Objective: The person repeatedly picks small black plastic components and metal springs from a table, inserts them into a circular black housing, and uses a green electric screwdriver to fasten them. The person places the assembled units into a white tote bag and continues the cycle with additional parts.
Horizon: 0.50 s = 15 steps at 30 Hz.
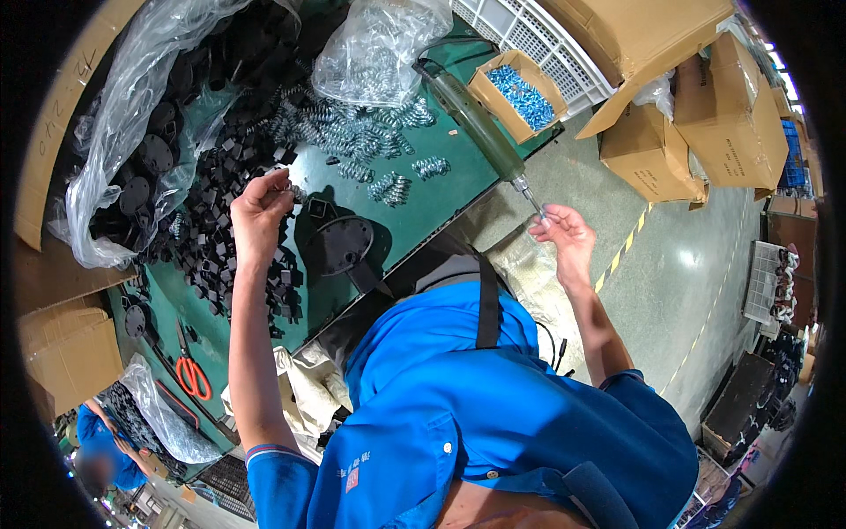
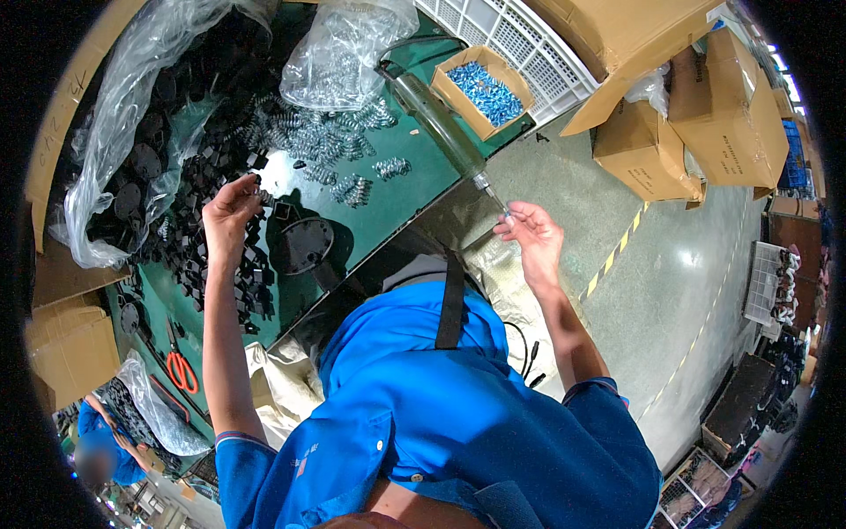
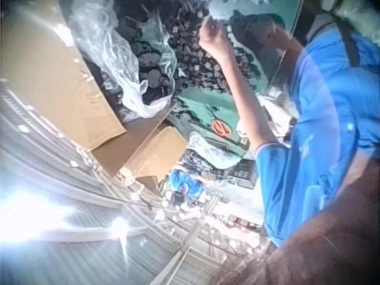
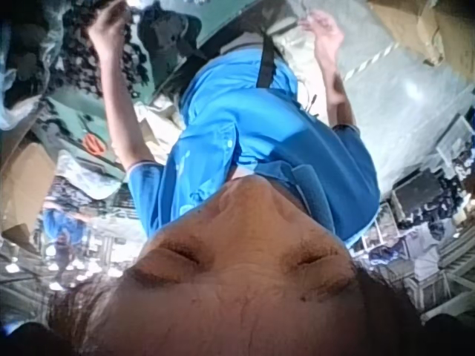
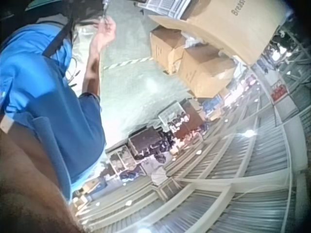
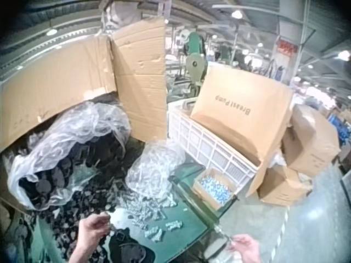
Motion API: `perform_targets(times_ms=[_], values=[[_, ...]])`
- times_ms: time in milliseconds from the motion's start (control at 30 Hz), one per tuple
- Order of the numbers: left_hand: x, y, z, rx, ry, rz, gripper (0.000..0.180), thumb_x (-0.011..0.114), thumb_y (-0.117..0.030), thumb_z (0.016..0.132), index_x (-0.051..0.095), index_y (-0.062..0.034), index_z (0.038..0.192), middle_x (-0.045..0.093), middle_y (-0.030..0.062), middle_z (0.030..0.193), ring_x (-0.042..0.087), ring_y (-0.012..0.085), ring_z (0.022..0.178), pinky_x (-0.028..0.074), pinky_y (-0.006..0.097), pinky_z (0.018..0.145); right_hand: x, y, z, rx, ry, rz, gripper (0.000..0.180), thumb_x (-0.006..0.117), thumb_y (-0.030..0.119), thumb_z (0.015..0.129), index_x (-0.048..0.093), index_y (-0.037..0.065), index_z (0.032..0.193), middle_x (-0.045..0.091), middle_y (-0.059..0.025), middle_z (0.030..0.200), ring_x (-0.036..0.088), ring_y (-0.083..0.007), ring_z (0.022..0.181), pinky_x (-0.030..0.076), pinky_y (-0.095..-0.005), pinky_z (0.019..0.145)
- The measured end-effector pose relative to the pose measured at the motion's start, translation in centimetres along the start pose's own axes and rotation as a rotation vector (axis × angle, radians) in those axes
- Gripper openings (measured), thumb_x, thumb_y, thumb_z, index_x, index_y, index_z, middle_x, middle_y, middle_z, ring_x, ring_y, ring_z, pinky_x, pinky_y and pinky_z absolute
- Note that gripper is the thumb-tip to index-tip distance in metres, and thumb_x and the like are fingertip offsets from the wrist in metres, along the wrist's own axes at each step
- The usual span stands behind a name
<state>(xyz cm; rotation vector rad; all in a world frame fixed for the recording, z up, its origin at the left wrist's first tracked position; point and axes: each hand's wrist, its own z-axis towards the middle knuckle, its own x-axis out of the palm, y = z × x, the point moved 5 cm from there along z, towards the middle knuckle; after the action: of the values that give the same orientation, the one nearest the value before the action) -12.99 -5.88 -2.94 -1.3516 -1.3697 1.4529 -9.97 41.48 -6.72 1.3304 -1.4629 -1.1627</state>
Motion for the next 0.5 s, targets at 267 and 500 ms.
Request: perform_targets(times_ms=[267, 500], values=[[1.1, -4.4, 1.4, -0.019, -0.058, 0.724, 0.032, 0.067, -0.012, 0.084, 0.067, -0.0024, 0.115, 0.070, 0.0066, 0.079, 0.064, 0.0134, 0.072, 0.051, 0.028, 0.068, -0.2, 0.0, -0.2, -0.056, -0.017, -0.132, 0.022, 0.061, 0.001, 0.091, 0.061, -0.004, 0.113, 0.069, -0.0118, 0.095, 0.068, -0.0177, 0.079, 0.054, -0.0274, 0.069], [0.6, -3.3, 4.4, 0.094, 0.020, 0.516, 0.025, 0.065, -0.006, 0.082, 0.068, 0.0036, 0.105, 0.070, 0.0083, 0.083, 0.063, 0.0115, 0.075, 0.050, 0.027, 0.069, -0.2, -0.8, 0.1, -0.092, 0.029, -0.022, 0.022, 0.060, 0.000, 0.091, 0.060, -0.004, 0.113, 0.068, -0.0121, 0.096, 0.067, -0.0170, 0.079, 0.054, -0.0276, 0.069]])
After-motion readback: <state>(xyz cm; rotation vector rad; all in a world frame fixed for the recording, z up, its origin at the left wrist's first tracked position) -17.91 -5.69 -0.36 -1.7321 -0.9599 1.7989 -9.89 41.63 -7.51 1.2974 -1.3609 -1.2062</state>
